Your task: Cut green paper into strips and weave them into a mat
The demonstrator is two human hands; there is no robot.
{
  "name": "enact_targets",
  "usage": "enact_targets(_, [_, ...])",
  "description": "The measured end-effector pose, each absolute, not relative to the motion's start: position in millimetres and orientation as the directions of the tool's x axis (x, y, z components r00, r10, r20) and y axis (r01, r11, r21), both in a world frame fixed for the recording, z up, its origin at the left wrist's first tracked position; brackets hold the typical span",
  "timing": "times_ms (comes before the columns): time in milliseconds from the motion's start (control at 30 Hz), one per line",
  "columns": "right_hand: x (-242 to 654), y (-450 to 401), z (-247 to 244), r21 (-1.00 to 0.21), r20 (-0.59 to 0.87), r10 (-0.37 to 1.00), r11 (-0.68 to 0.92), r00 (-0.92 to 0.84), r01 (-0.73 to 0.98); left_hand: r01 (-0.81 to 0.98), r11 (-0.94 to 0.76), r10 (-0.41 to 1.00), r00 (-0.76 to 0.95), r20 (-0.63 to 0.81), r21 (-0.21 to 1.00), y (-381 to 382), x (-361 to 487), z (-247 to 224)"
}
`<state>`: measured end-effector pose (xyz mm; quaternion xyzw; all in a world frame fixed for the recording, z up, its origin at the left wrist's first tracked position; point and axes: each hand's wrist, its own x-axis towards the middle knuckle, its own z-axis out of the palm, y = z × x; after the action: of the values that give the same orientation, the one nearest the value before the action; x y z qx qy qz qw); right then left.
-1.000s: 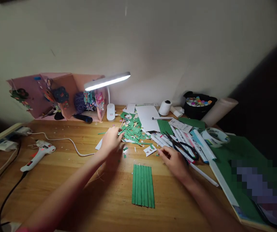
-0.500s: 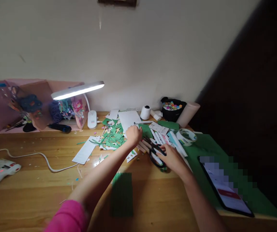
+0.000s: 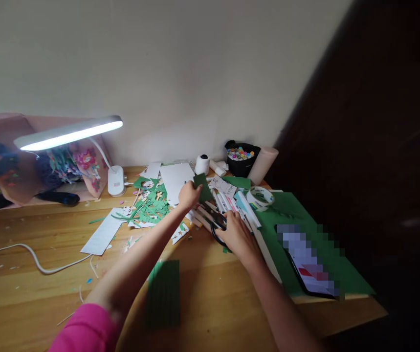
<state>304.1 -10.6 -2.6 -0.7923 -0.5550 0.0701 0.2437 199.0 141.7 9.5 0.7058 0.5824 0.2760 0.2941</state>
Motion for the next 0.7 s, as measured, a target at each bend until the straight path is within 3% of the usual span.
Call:
enact_targets(100, [308,-9,0,-0.569,0.183,0.887,-0.256,0.424,0.782,0.510,-0.176,0.984,0.082,0.156,0.842,134,163,15])
enact_targets(233, [302,-7,4,-0.761,0.123,0.911,-0.168,0.393,0.626,0.323,-0.167,0.983,-0.023,0.184,0.931,104,103,21])
enact_targets(367, [272,-19,3,-0.913,-0.058,0.996,-0.082,0.072,0.399,0.214,-0.138,0.989,-0.018,0.145,0.967,53,54,26])
enact_targets(400, [263,-26,0,-0.946,-0.114,0.992,-0.095,-0.045,0.310,0.190,-0.134,0.990,-0.018,0.140,0.973,41,45,27])
enact_targets(433, [254,-33,-3,-0.980,-0.195,0.959,-0.180,-0.204,0.091,0.128,-0.137,0.989,-0.028,0.142,0.982,32,37,27])
enact_targets(467, [246,-41,-7,-0.956,-0.238,0.899,-0.284,-0.366,-0.077,0.089,-0.142,0.988,-0.041,0.146,0.986,24,30,26])
enact_targets(533, [230,-56,-13,-0.884,-0.235,0.805,-0.411,-0.545,-0.225,0.038,-0.145,0.986,-0.084,0.147,0.989,16,21,21])
enact_targets(700, [203,-78,-22,-0.824,-0.255,0.788,-0.480,-0.560,-0.300,-0.057,-0.095,0.993,-0.074,0.091,0.994,16,11,9])
